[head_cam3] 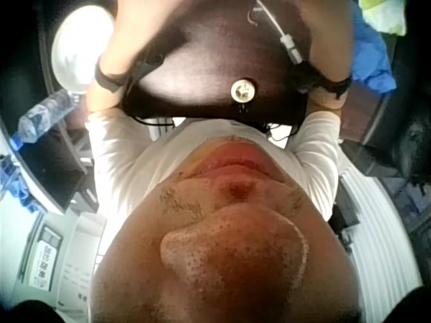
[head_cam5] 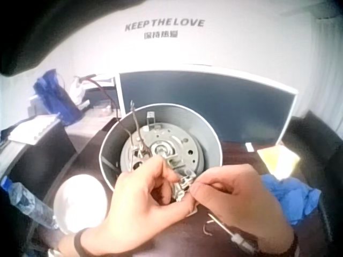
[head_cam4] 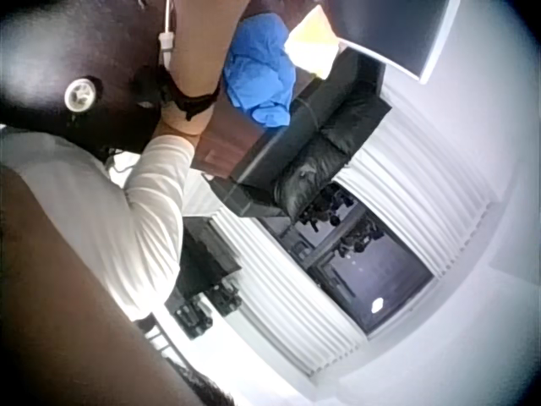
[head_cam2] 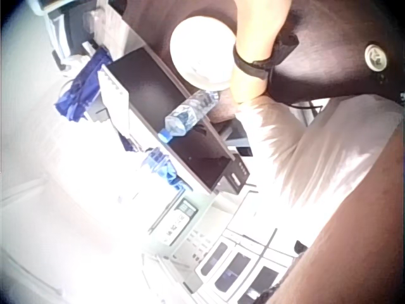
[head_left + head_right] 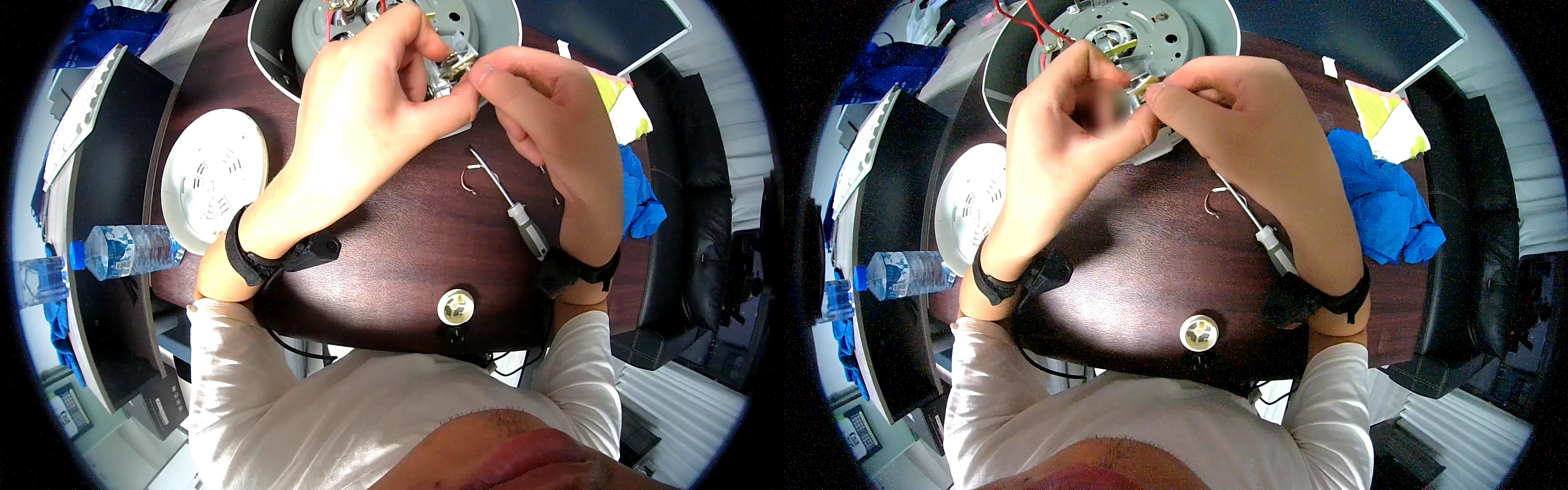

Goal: The person assembles and adjusts small electronic components inside a cylindrical device, using a screwdriver to tighten screws and connecting wires. They handle a small white plastic part and red wires, placing components into the device and securing them.

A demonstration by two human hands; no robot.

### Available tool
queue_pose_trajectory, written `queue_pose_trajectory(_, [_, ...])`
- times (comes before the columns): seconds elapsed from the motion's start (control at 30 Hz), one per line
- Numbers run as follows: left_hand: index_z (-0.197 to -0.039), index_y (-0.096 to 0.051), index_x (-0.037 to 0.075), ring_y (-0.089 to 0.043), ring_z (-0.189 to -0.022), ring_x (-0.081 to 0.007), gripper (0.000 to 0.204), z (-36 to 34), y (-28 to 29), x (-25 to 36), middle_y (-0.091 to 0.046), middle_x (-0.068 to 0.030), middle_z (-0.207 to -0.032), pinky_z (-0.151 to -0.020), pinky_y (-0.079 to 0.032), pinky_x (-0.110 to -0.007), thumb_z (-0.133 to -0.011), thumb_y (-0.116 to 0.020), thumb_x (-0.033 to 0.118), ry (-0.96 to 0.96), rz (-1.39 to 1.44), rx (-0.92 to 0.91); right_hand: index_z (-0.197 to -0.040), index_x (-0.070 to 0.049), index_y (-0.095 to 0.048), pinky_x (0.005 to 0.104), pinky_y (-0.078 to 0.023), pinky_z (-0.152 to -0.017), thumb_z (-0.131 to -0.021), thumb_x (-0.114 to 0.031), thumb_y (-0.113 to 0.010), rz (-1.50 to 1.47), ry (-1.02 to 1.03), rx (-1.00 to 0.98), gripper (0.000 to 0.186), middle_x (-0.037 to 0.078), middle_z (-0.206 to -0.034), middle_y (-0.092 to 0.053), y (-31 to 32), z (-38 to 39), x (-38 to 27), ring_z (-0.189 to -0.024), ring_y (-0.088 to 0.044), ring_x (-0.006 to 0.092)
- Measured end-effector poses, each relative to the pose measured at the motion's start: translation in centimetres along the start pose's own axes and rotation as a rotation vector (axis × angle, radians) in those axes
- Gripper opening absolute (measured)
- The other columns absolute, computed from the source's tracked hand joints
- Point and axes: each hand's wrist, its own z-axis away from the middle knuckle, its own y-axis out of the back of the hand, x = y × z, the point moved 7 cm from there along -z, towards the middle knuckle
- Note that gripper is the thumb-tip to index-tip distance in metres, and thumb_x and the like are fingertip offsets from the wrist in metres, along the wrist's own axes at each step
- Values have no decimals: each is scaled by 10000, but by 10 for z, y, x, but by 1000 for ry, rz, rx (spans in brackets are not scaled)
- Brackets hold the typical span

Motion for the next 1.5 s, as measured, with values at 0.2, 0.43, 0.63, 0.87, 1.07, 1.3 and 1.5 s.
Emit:
queue_pose_trajectory(0.2, [-833, -511, 33, -334, -501, -2, 243, -3, 0, 4, -387, 53, -514, -466, -252, -182, -727, -726, 76, -41, -116, -39, -744, 3, -617, 194, -257, -368, -867, -195, -574, -163, -118, 16, 238, -46, -512, -462, -4, -1, 6, -418, -398, 12])
queue_pose_trajectory(0.43, [-844, -519, 36, -330, -494, -2, 244, -4, 0, 5, -387, 57, -512, -461, -244, -183, -730, -731, 78, -34, -104, -59, -705, -11, -577, 197, -259, -350, -903, -178, -518, -360, -167, -5, 265, -41, -526, -454, -11, 2, 12, -398, -380, 20])
queue_pose_trajectory(0.63, [-868, -528, 36, -339, -494, 1, 237, -3, 0, 1, -397, 63, -515, -459, -244, -182, -733, -720, 67, 2, -57, -63, -783, 5, -619, 197, -269, -363, -887, -185, -548, -211, -136, -5, 228, -32, -550, -490, -6, 5, 4, -424, -392, 13])
queue_pose_trajectory(0.87, [-885, -534, 34, -346, -492, -1, 233, -2, 0, 4, -411, 59, -515, -459, -253, -180, -737, -712, 66, -43, -118, -45, -838, 48, -633, 209, -312, -421, -871, -194, -577, -27, 35, 48, 251, -15, -583, -534, -4, 3, 0, -513, -445, 19])
queue_pose_trajectory(1.07, [-871, -535, 37, -348, -484, -2, 228, -2, -1, 5, -410, 52, -503, -453, -256, -183, -746, -720, 81, -45, -137, -48, -807, 44, -638, 214, -317, -433, -870, -183, -578, -31, 25, 138, 243, -12, -559, -527, 1, 3, 5, -501, -435, 25])
queue_pose_trajectory(1.3, [-877, -538, 37, -352, -489, -1, 228, -1, -2, 4, -414, 54, -509, -453, -257, -182, -753, -722, 90, -43, -122, -29, -788, 34, -638, 228, -346, -437, -869, -196, -568, 45, 39, 187, 253, 29, -556, -559, -1, 6, 2, -501, -482, 38])
queue_pose_trajectory(1.5, [-882, -539, 34, -353, -502, -3, 229, -3, -2, 6, -414, 55, -525, -460, -267, -179, -750, -719, 88, -69, -154, -48, -790, 27, -640, 244, -365, -447, -859, -205, -565, 95, -4, 156, 254, 48, -544, -569, -1, 8, -2, -482, -506, 77])
